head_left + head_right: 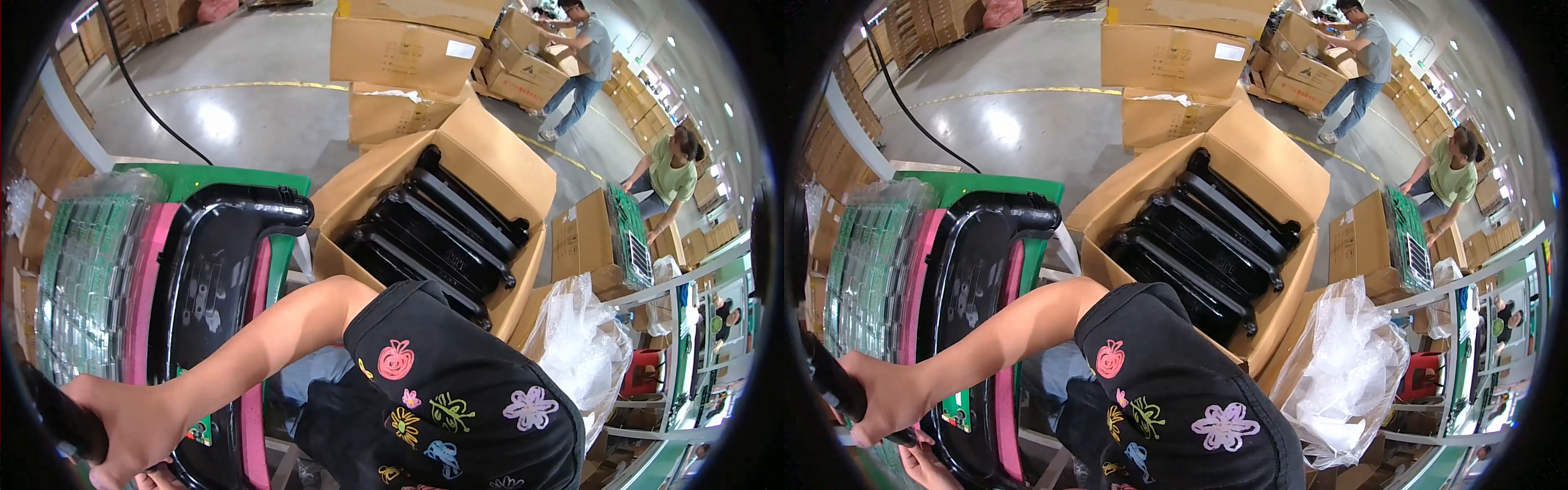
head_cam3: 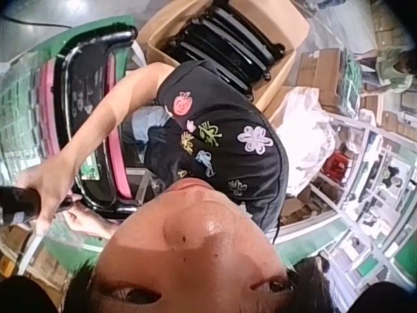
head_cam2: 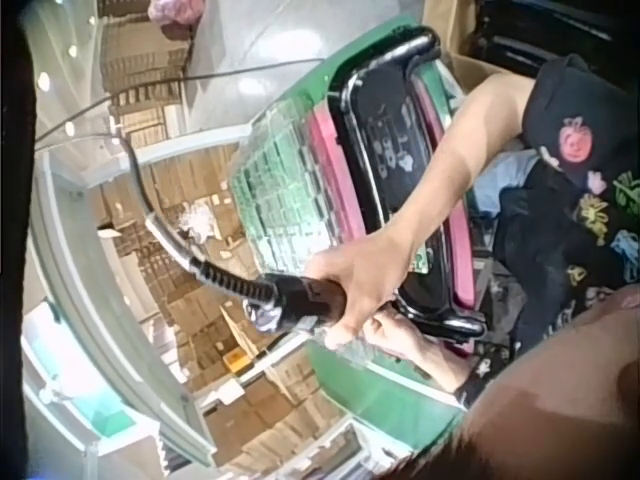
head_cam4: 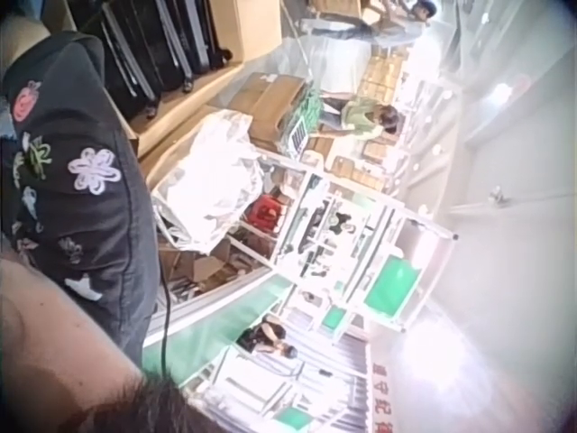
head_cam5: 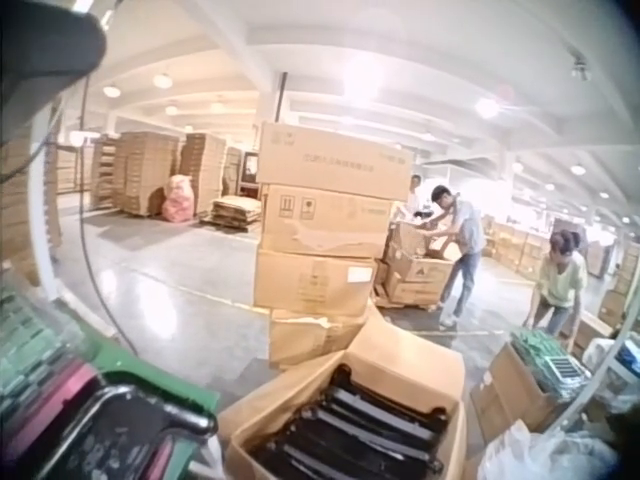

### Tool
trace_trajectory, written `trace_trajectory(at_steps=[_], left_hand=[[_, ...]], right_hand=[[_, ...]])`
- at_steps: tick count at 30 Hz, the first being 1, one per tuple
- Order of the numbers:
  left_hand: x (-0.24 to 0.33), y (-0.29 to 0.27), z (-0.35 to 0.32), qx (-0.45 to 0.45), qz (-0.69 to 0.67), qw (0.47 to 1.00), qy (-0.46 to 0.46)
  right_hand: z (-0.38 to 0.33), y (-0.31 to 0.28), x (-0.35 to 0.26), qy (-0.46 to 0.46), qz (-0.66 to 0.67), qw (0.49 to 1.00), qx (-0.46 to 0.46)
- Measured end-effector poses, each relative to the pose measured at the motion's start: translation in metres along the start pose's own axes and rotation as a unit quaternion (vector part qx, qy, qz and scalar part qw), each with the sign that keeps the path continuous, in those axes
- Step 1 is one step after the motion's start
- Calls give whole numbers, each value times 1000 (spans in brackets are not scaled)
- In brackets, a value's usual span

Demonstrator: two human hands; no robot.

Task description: Assembling a circuit board into a plastic housing and securing it with screws using an electric screwdriver.

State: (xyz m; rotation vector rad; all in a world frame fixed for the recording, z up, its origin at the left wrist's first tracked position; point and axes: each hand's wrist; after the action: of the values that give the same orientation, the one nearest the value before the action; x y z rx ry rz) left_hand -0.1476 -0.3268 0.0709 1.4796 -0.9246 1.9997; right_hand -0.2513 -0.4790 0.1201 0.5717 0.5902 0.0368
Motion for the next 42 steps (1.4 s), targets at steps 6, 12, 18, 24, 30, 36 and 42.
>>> trace_trajectory(at_steps=[6,12,18,24,30,36,42], left_hand=[[-24,-16,1,-27,109,994,-5],[-23,-11,-1,-19,76,997,5],[-29,-14,-2,-17,79,996,25],[-31,-19,0,-41,71,997,0],[-21,-23,-1,-104,80,991,10],[-14,-20,0,-132,234,943,195],[-82,-60,22,-86,469,829,293]], right_hand=[[-1,0,6,3,-4,1000,-9],[-4,0,14,23,-14,1000,-15],[-5,4,11,35,22,999,8],[-6,2,17,70,35,997,5],[-6,4,25,125,105,987,-6],[-11,3,25,117,80,990,-24],[-14,-10,29,146,-25,988,-48]])
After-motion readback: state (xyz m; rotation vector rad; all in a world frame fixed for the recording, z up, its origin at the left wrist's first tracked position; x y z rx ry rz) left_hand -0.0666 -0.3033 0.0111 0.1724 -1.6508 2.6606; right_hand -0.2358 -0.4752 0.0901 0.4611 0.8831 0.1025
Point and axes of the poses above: each hand's wrist, its own z-axis towards the middle knuckle, its own y-axis out of the palm, x = y × z, and after that the axes turned 2 degrees about x, right-handed
